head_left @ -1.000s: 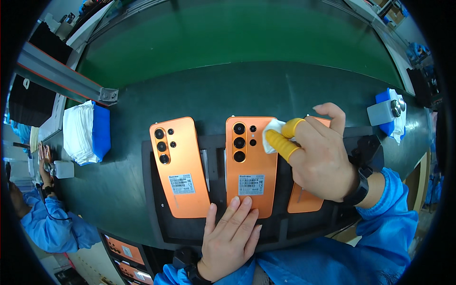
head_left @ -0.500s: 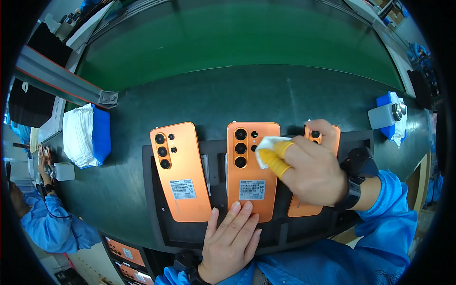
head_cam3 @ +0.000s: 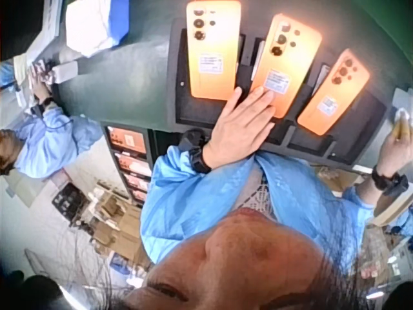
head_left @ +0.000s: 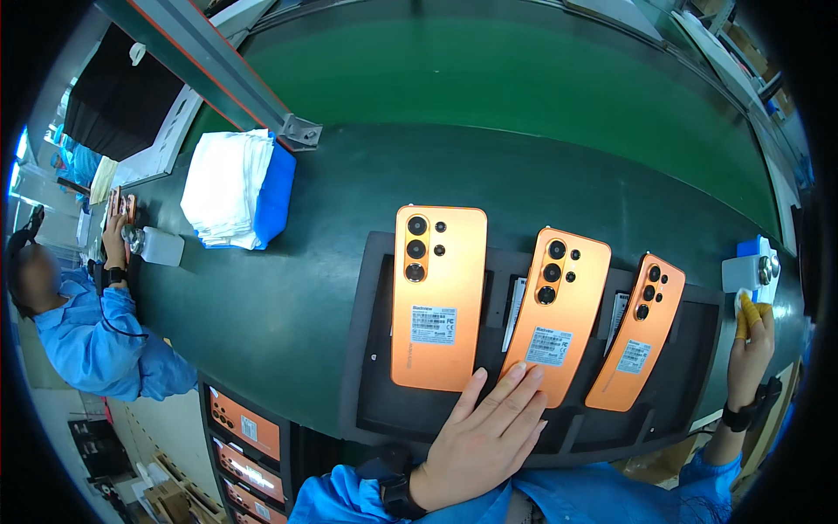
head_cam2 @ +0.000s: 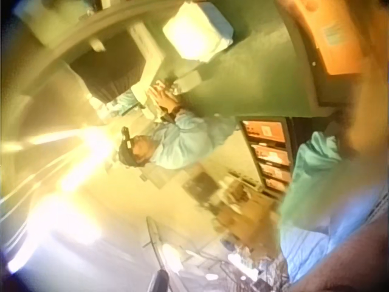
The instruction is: The recorder cleans the back panels and camera lenses of several orange smartphones on an assembly line using a cleaning cloth.
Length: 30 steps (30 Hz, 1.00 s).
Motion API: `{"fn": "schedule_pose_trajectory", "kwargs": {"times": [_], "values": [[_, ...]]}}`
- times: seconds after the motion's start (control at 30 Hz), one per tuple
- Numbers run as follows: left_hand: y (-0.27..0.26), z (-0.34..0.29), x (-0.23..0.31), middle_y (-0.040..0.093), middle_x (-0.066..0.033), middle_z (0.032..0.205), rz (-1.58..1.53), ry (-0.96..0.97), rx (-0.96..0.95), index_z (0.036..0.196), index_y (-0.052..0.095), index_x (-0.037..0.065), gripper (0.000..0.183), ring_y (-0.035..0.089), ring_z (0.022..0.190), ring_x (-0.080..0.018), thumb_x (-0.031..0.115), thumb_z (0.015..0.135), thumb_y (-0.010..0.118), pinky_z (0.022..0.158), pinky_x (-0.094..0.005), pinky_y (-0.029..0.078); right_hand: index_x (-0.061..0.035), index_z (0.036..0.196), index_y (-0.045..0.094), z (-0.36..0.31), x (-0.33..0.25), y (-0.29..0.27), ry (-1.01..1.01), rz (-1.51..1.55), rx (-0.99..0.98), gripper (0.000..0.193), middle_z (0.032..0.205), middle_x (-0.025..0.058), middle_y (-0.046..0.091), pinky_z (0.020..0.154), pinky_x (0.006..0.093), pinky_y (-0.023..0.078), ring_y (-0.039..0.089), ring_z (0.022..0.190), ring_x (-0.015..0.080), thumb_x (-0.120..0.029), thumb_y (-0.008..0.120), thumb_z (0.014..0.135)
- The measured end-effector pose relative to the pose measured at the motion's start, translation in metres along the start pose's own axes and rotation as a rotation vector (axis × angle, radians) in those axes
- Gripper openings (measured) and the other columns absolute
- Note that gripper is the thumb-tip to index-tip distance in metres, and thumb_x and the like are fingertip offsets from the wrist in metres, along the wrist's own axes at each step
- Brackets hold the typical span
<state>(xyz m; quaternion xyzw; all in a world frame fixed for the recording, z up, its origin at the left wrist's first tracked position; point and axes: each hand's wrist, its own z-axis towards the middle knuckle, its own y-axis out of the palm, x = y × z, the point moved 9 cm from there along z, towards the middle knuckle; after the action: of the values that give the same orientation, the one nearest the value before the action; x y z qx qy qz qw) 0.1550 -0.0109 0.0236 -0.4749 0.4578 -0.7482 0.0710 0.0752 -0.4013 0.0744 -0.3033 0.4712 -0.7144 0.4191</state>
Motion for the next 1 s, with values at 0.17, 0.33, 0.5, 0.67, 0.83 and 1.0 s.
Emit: {"fn": "schedule_pose_trajectory", "kwargs": {"times": [0.17,0.33,0.5,0.67,0.83,1.0], "values": [[-0.002,-0.001,0.000,0.058,-0.0084,0.133,0.006,-0.025,-0.006,0.112,0.067,0.006,0.030,0.048,0.131,-0.0222,0.022,0.087,0.066,0.111,-0.0445,0.029,0.0037,0.115,0.062,-0.018,0.046,0.046,0.198,-0.113,-0.207,0.036,0.124,0.0206,0.056,0.096,0.0389,0.047,0.060,0.108,0.0375,0.010,0.062,0.079],[-0.011,-0.004,-0.005,0.059,-0.0135,0.130,-0.176,0.034,0.093,0.108,0.069,0.004,0.028,0.052,0.127,-0.0291,0.014,0.082,0.070,0.104,-0.0438,0.040,0.0043,0.118,0.058,-0.041,0.022,0.021,0.094,-0.122,-0.072,0.038,0.123,0.0204,0.054,0.091,0.0398,0.048,0.059,0.105,0.0392,0.009,0.059,0.081],[-0.081,-0.024,-0.026,0.058,-0.0206,0.124,0.055,-0.035,0.414,0.112,0.063,-0.001,0.035,0.054,0.116,-0.0388,0.004,0.078,0.067,0.099,-0.0451,0.043,0.0025,0.113,0.062,-0.068,-0.006,0.009,0.165,0.360,-0.083,0.029,0.093,0.0190,0.058,0.069,0.0405,0.046,0.057,0.078,0.0357,-0.011,0.066,0.086],[-0.103,-0.060,-0.105,0.055,-0.0241,0.115,0.089,-0.616,0.457,0.127,0.049,-0.008,0.045,0.056,0.104,-0.0356,0.013,0.089,0.063,0.090,-0.0413,0.044,0.0055,0.121,0.054,-0.083,-0.030,0.006,0.253,0.411,-0.167,0.047,0.092,0.0195,0.054,0.069,0.0414,0.045,0.055,0.080,0.0360,-0.020,0.070,0.085],[-0.094,-0.057,-0.131,0.064,-0.0152,0.097,-0.205,-0.672,0.313,0.116,0.057,-0.009,0.036,0.062,0.088,-0.0227,0.017,0.091,0.063,0.079,-0.0331,0.048,0.0095,0.114,0.055,-0.088,-0.021,0.015,0.195,0.410,-0.039,0.039,0.098,0.0248,0.056,0.074,0.0462,0.046,0.056,0.087,0.0440,-0.014,0.067,0.085],[-0.085,-0.070,-0.134,0.065,-0.0108,0.098,-0.599,-0.758,0.399,0.108,0.058,-0.006,0.027,0.060,0.087,-0.0146,0.012,0.090,0.064,0.077,-0.0288,0.048,0.0090,0.114,0.056,-0.099,-0.014,-0.003,0.204,0.588,0.104,0.036,0.094,0.0205,0.054,0.073,0.0409,0.046,0.055,0.083,0.0381,-0.009,0.067,0.084]]}}
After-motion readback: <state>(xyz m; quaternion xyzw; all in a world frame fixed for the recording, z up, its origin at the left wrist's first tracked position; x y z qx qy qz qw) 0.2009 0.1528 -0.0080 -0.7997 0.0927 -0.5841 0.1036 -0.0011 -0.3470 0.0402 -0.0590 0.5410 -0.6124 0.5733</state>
